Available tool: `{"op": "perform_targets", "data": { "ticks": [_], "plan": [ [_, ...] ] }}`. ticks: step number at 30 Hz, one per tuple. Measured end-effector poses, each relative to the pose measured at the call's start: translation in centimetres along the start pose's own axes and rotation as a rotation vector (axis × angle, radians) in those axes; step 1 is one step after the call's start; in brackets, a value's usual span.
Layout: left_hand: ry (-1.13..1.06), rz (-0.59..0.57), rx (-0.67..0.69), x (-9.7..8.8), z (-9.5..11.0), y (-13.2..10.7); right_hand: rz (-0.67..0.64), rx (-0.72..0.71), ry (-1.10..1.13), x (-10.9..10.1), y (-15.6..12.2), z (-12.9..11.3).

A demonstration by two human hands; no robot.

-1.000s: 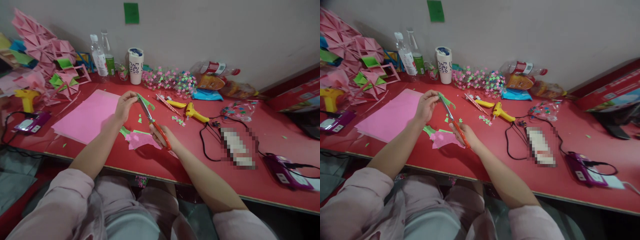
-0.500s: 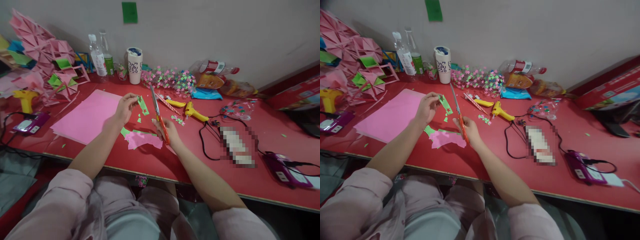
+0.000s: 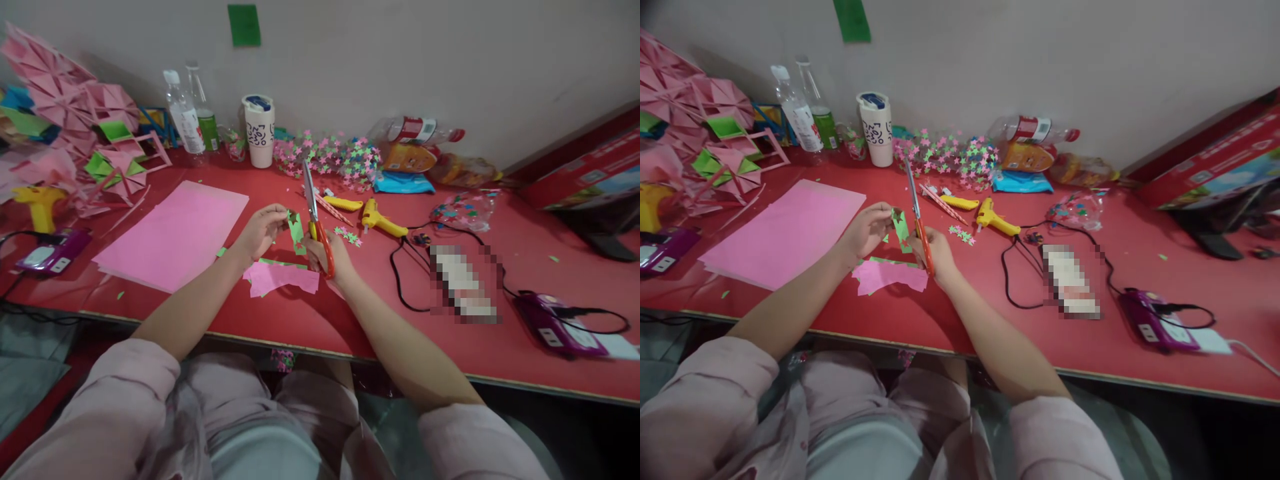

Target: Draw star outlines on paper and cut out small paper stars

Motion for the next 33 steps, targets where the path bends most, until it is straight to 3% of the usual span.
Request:
{"op": "perform_targets", "data": {
  "ticks": [3, 6, 10, 15, 18, 20, 23, 26, 33],
  "plan": [
    [0.24, 0.016, 0.104, -0.7, 1.0, 0.3, 0.079, -0.012, 0.022, -1.0, 0.3, -0.1],
    [0.8, -0.057, 0.292, 0.0, 1.9, 0.1, 0.141, -0.051, 0.044, -1.9, 0.4, -0.6],
    [1.407, -0.313, 0.417, 2.2, -0.5, -0.7, 0.14, -0.053, 0.044, -2.1, 0.4, -0.7],
    [1.67, -0.383, 0.498, 2.9, -2.4, -1.2, 0.12, -0.042, 0.001, -1.5, 0.3, -0.3],
    [1.64, -0.334, 0.529, 2.9, -2.0, -1.1, 0.105, -0.044, -0.004, -1.2, 0.2, -0.3],
    [1.494, -0.266, 0.47, 2.5, -1.2, -0.8, 0.1, -0.043, 0.004, -1.1, 0.1, -0.4],
    [1.069, -0.205, 0.265, 1.4, -0.6, -0.3, 0.09, -0.043, 0.011, -1.0, 0.0, -0.6],
    [0.624, -0.26, 0.152, 2.0, -0.1, -0.6, 0.081, -0.037, -0.012, -0.9, -0.1, -0.8],
    [0.487, -0.178, 0.116, 2.4, 0.5, -1.0, 0.072, -0.003, -0.035, -0.6, 0.0, 0.1]
  ]
}}
Point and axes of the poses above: each hand's wrist, its own y-axis towards the middle knuckle, its own x-axis out of the palm, z = x × y, the point moved 9 cm from there along y, towards the middle knuckle, and after that the axes turned 3 degrees about y, right-handed, at the moved point
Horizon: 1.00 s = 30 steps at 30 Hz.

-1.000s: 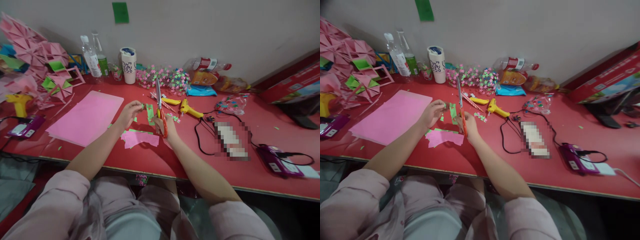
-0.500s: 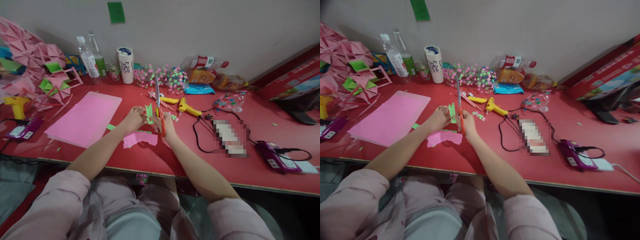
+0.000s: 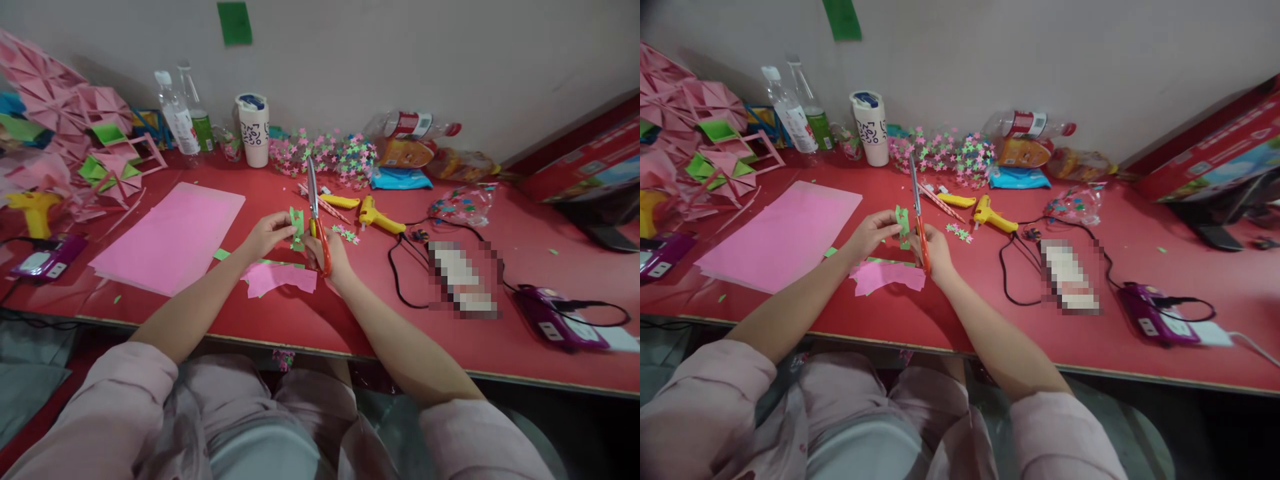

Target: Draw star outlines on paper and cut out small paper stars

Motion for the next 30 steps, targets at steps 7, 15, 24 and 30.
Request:
{"op": "perform_targets", "data": {
  "ticks": [7, 15, 24, 30],
  "plan": [
    [-0.164, 0.278, 0.006, -3.5, -0.3, 0.4, -0.109, -0.05, -0.182, 0.1, 0.3, 0.1],
    [-0.222, 0.614, 0.019, -8.3, -0.5, 0.1, -0.244, -0.081, -0.688, 1.0, 0.0, 0.1],
    [-0.317, 0.599, 0.043, -7.9, 0.1, 0.2, -0.272, -0.044, -0.52, 1.3, -0.5, -0.1],
    [-0.309, 0.542, 0.068, -7.5, 0.4, 0.2, -0.29, 0.079, -0.316, 1.6, -1.0, 0.4]
  ]
}}
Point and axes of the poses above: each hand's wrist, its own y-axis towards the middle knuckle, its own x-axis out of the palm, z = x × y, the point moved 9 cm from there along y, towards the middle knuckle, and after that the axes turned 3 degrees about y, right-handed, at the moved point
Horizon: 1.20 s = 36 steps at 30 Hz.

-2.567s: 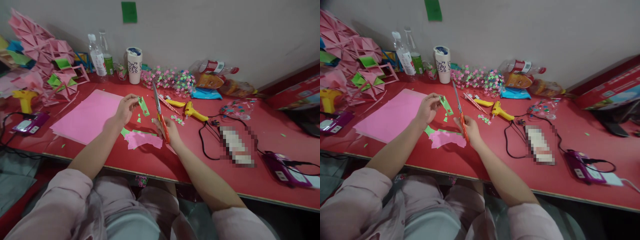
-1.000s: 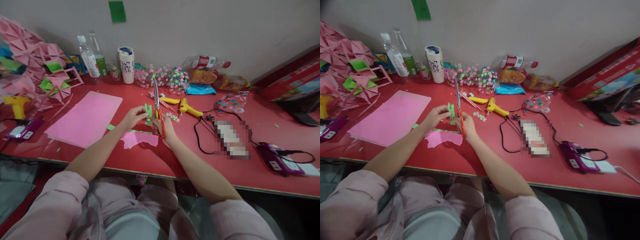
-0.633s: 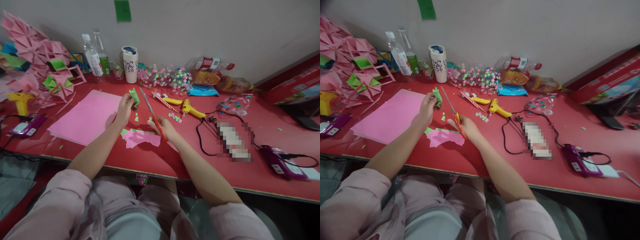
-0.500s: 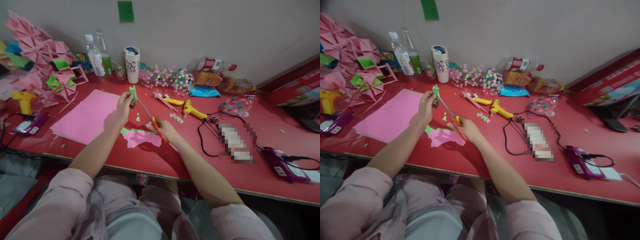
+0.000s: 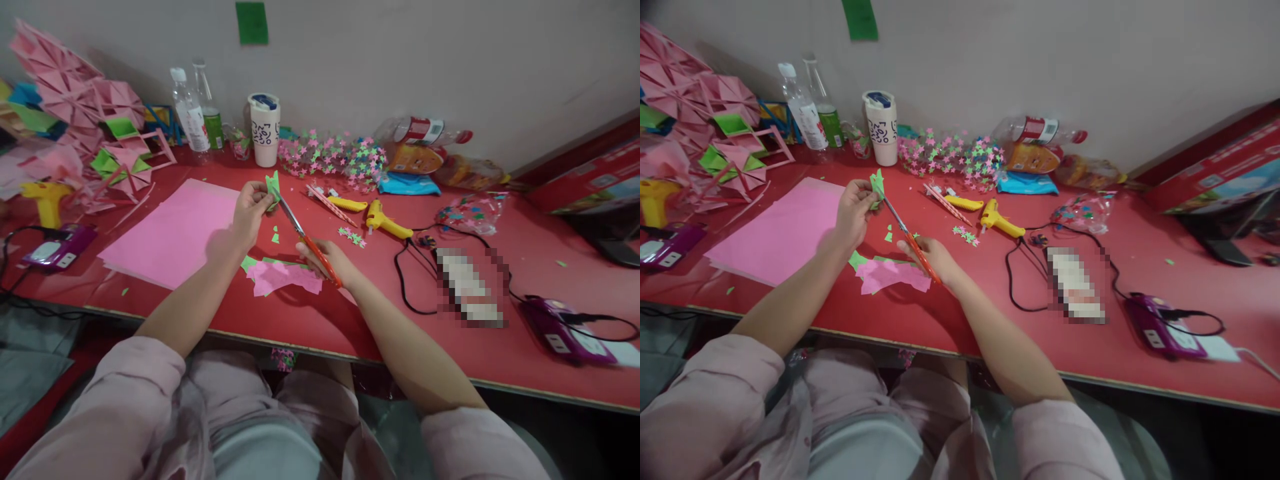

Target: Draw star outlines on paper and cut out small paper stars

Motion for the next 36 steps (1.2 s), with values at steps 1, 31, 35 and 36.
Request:
{"op": "perform_targets", "data": {
  "ticks": [1, 31, 35, 36],
  "plan": [
    [0.0, -0.006, 0.002, 0.0, 0.1, 0.0, -0.005, 0.016, 0.036, 0.1, 0.0, 0.1],
    [0.119, -0.122, 0.017, 0.8, 0.7, -0.3, -0.091, 0.042, 0.194, 0.8, -0.1, 0.2],
    [0.159, -0.118, 0.045, 0.6, 0.9, -0.2, -0.101, 0.049, 0.194, 0.8, 0.0, 0.4],
    [0.159, -0.113, 0.044, 0.5, 0.9, -0.1, -0.101, 0.046, 0.193, 0.8, 0.0, 0.4]
  ]
}}
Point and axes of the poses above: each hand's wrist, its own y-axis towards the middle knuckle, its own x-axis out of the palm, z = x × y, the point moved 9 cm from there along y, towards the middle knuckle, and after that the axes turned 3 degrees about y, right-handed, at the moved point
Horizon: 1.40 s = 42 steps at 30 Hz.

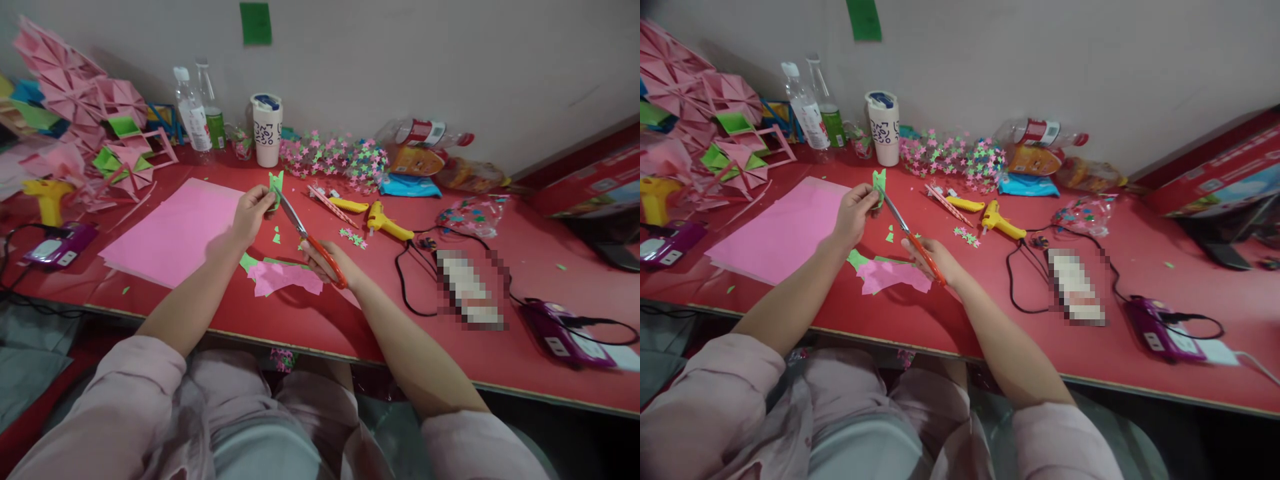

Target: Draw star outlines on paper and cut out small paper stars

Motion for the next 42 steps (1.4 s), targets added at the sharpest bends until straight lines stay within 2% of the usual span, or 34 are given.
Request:
{"op": "perform_targets", "data": {
  "ticks": [11, 42],
  "plan": [
    [-0.022, 0.023, -0.014, -0.08, -0.3, -0.01, 0.012, -0.037, 0.016, 0.33, -0.21, -0.63],
    [-0.11, 0.025, -0.048, 0.16, -0.61, -0.19, 0.026, -0.021, 0.014, 0.56, -0.38, -0.85]
  ]
}}
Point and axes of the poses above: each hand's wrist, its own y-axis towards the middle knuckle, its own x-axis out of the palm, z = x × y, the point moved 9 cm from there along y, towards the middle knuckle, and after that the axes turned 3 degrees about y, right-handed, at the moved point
